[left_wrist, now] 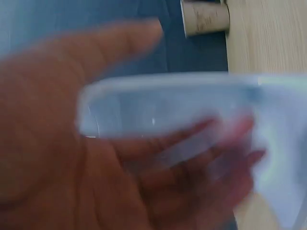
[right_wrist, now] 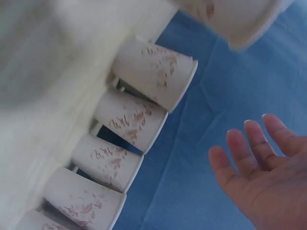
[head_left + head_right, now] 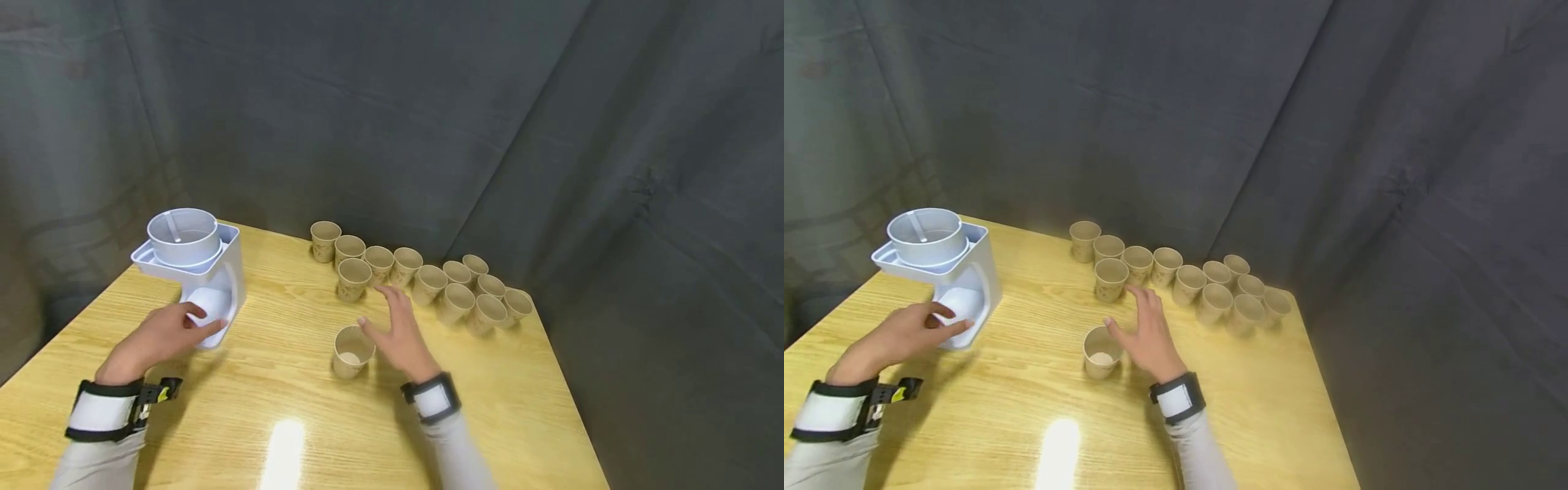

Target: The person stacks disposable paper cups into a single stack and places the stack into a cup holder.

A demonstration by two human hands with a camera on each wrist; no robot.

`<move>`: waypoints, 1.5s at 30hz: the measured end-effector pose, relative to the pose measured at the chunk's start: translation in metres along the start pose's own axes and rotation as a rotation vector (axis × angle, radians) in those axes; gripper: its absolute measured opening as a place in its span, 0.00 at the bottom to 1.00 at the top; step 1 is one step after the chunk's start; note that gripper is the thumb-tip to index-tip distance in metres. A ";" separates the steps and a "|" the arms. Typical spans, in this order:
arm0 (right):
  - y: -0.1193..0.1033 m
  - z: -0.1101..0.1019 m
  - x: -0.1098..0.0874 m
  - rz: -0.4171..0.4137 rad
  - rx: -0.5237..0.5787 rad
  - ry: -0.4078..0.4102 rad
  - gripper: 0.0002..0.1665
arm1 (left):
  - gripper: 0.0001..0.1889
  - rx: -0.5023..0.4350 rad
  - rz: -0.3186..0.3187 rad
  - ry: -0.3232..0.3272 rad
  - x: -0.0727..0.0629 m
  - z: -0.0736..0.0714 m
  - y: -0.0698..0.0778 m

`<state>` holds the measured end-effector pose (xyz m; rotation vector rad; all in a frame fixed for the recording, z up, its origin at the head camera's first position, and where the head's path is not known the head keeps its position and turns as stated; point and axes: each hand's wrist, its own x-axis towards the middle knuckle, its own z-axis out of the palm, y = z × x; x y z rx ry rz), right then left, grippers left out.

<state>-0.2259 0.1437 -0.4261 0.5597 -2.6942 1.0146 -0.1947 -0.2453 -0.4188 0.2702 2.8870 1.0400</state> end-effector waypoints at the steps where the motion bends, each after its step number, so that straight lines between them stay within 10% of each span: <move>1: 0.002 -0.002 0.005 0.003 0.002 0.002 0.43 | 0.26 -0.015 0.074 -0.002 0.002 0.005 0.005; 5: 0.012 -0.005 0.026 -0.032 -0.016 -0.001 0.42 | 0.23 -0.088 0.289 -0.011 0.014 0.036 0.025; 20: 0.026 0.026 0.102 -0.286 -0.343 -0.141 0.44 | 0.50 -0.435 0.468 -0.341 0.078 0.138 0.069; 31: 0.044 0.056 0.114 -0.318 -0.616 -0.216 0.52 | 0.48 -0.525 0.485 -0.405 0.091 0.161 0.082; 45: 0.039 0.066 0.100 -0.311 -0.615 -0.178 0.42 | 0.36 -0.645 0.492 -0.515 0.093 0.165 0.078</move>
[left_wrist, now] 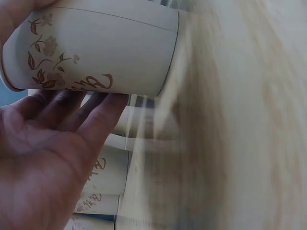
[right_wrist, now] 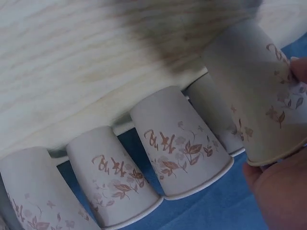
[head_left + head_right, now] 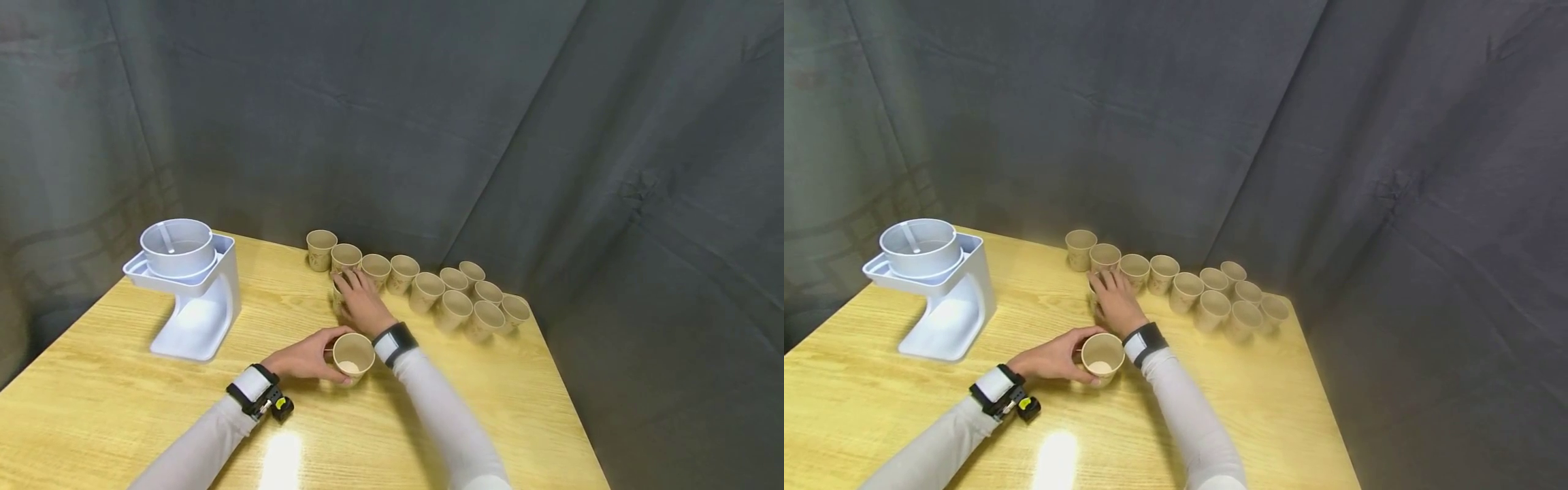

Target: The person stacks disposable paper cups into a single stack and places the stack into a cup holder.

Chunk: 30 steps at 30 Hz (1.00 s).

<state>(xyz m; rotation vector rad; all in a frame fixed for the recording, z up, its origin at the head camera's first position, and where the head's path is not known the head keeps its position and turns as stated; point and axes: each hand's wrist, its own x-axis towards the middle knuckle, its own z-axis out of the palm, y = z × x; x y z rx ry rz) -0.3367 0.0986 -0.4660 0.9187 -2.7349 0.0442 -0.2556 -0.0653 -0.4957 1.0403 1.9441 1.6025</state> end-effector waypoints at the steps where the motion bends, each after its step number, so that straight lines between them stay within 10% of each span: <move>1: 0.000 0.000 0.000 -0.003 0.002 0.007 0.41 | 0.36 0.003 0.001 0.001 0.000 0.000 0.000; 22: 0.009 -0.015 -0.008 0.132 0.450 -0.018 0.40 | 0.37 0.041 -0.051 0.002 -0.001 -0.003 0.003; 30: 0.022 -0.027 -0.035 0.114 0.552 0.138 0.40 | 0.37 0.014 -0.054 -0.001 -0.001 -0.003 -0.001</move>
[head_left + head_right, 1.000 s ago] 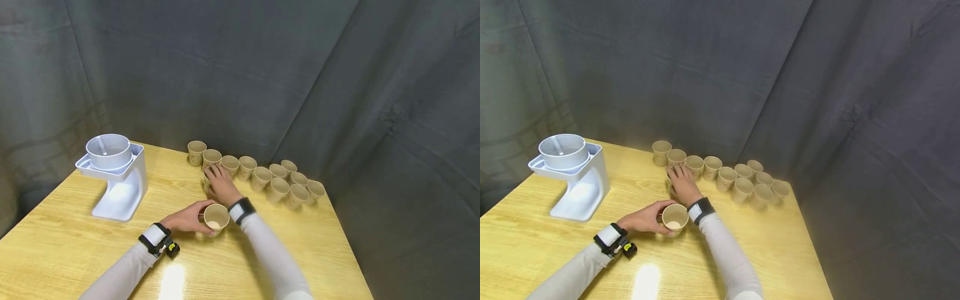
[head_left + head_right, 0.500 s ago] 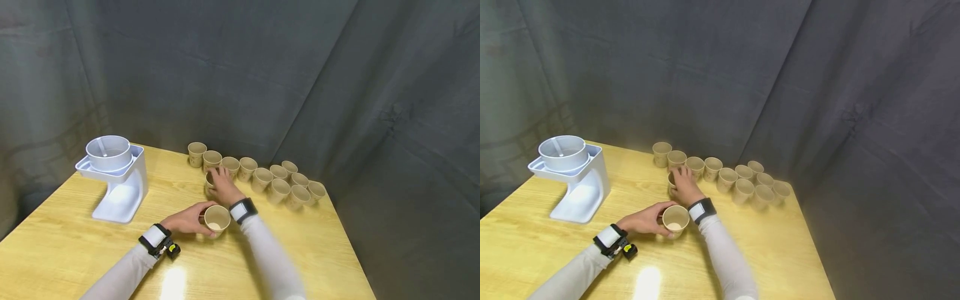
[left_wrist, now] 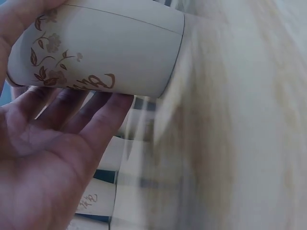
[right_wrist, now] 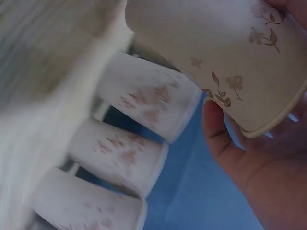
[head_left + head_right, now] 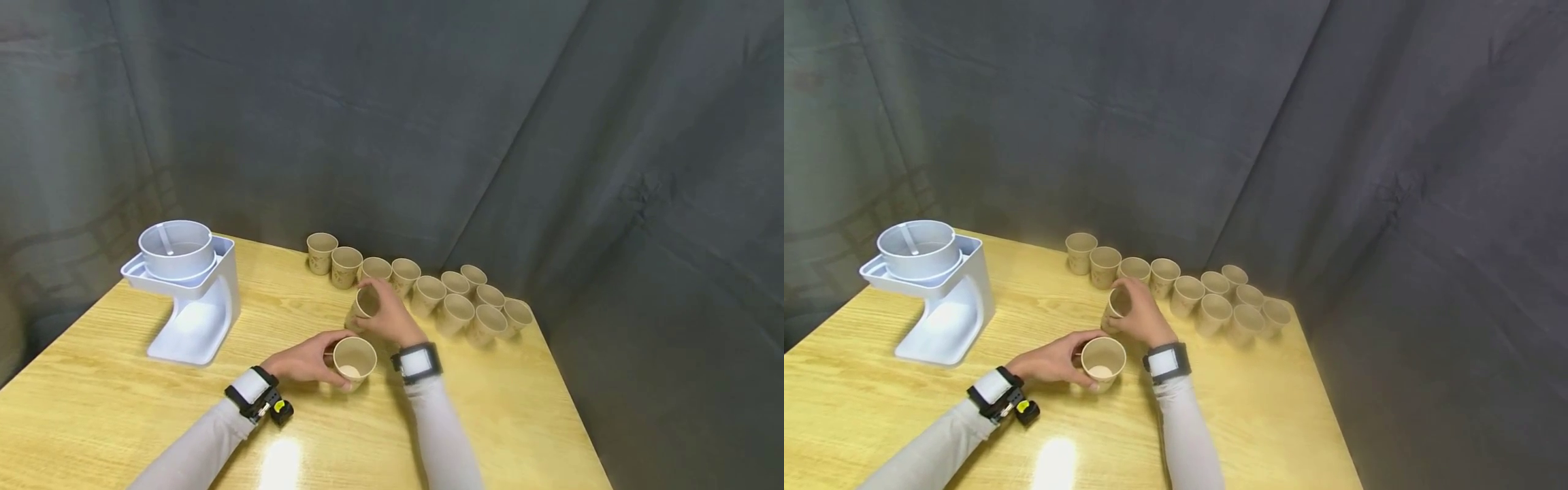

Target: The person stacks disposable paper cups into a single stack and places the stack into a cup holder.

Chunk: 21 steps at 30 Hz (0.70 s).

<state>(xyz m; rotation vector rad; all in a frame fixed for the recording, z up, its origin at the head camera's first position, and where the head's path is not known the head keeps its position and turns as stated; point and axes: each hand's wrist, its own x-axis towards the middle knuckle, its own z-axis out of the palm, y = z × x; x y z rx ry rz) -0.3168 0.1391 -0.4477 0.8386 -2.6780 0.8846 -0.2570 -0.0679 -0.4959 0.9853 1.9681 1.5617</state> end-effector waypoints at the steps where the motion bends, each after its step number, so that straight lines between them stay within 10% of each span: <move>1: -0.002 -0.004 -0.004 -0.001 0.013 0.020 0.40 | 0.37 0.001 0.000 -0.001 0.000 0.001 -0.001; 21: -0.077 -0.069 -0.033 -0.125 0.045 0.121 0.36 | 0.39 -0.012 0.032 0.056 0.003 -0.002 0.000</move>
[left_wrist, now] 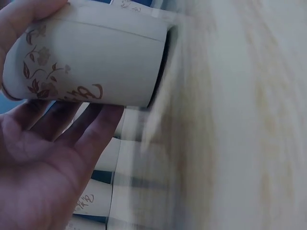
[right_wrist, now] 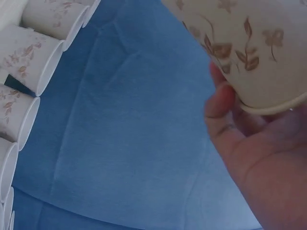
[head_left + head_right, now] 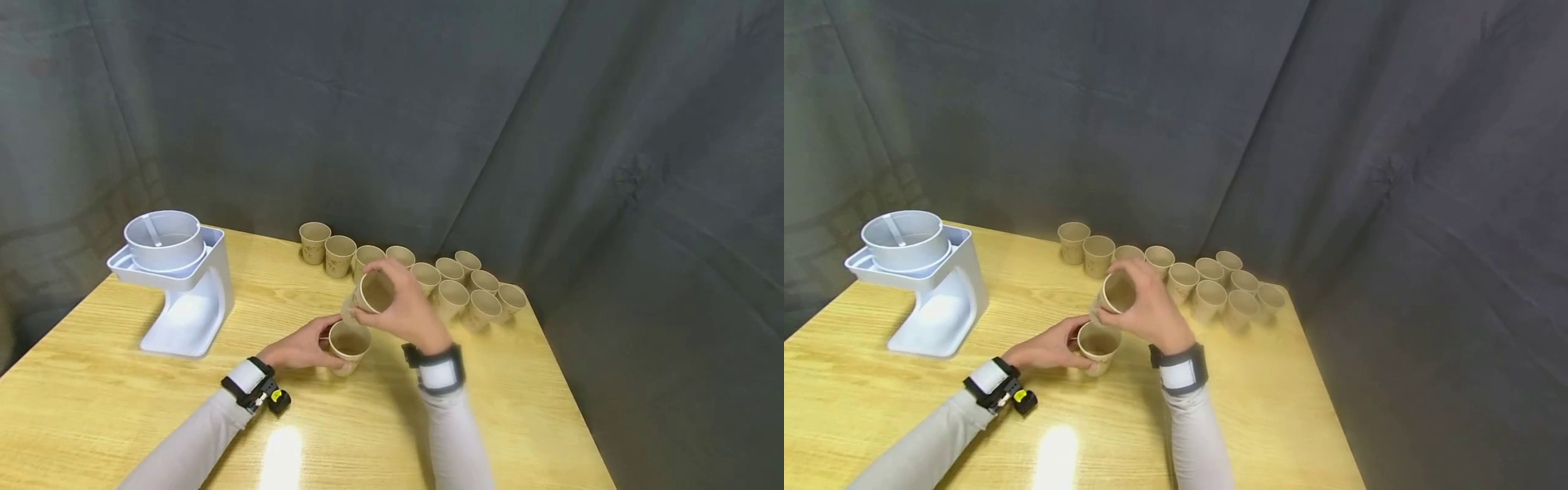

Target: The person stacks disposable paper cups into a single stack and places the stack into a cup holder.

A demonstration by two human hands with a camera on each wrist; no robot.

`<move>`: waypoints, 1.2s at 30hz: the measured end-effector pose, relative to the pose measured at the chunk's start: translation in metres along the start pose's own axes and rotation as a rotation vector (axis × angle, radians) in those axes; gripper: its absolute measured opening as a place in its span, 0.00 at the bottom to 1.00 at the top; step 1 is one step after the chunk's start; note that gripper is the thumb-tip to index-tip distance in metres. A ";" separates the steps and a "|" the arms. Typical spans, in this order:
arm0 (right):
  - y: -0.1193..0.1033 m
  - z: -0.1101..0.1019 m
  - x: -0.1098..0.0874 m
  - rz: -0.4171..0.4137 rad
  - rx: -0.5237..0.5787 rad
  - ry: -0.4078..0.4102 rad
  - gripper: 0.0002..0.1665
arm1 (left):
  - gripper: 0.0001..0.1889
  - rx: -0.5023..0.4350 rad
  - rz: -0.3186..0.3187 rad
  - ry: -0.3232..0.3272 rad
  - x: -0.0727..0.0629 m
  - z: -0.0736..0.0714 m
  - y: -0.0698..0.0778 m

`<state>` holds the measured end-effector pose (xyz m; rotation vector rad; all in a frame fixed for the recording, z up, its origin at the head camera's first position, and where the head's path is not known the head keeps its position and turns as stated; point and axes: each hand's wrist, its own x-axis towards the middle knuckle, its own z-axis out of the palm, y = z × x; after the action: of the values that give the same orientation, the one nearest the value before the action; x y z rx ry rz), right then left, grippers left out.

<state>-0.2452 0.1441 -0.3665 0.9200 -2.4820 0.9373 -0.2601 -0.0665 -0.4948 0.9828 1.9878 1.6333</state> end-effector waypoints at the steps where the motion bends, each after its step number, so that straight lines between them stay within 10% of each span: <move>1: -0.002 0.000 -0.001 0.009 -0.004 -0.015 0.35 | 0.38 0.015 0.006 0.013 0.000 0.000 0.000; 18: 0.002 0.033 0.003 0.145 -0.069 -0.289 0.32 | 0.35 0.129 -0.033 0.201 0.000 -0.007 -0.003; 36: -0.005 0.045 0.004 0.081 -0.122 -0.301 0.36 | 0.38 0.107 -0.024 0.196 -0.002 -0.015 -0.009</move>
<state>-0.2480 0.1086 -0.3947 0.9894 -2.8118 0.7039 -0.2710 -0.0791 -0.5004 0.8606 2.2270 1.6816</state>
